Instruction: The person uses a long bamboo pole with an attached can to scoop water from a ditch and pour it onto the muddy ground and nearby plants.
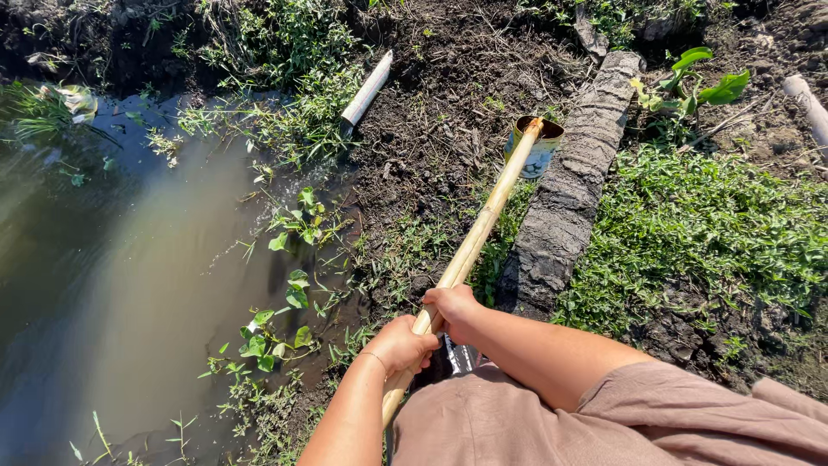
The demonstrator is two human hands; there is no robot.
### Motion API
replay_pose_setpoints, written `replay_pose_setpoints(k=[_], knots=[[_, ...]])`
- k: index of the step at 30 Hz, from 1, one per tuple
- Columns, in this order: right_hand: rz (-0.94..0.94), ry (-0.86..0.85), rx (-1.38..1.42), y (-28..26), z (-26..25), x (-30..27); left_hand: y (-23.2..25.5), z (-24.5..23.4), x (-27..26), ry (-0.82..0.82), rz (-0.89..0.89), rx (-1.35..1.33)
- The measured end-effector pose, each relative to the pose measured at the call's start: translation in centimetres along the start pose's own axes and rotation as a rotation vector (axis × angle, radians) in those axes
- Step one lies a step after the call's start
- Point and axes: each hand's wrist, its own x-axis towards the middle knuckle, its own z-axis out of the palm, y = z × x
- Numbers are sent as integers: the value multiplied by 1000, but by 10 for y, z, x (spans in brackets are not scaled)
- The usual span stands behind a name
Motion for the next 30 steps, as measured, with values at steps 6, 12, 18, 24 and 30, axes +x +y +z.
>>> replay_pose_setpoints(k=[6,12,18,24,30], knots=[[-40,-38,19,-15,-11,19,13,3,20,5,10,-56],[-49,-9,-6,-49,-19,43,40,-7,55,-33,34,-60],[-57,71,-51,-113,-34,79,96,-12,101,-48,14,-113],[-62,77,-32,-196,-42,111,176,-28,145,-68,45,-136],[-35,38,-21,-273,-49,132,256,-45,166,-35,49,-77]])
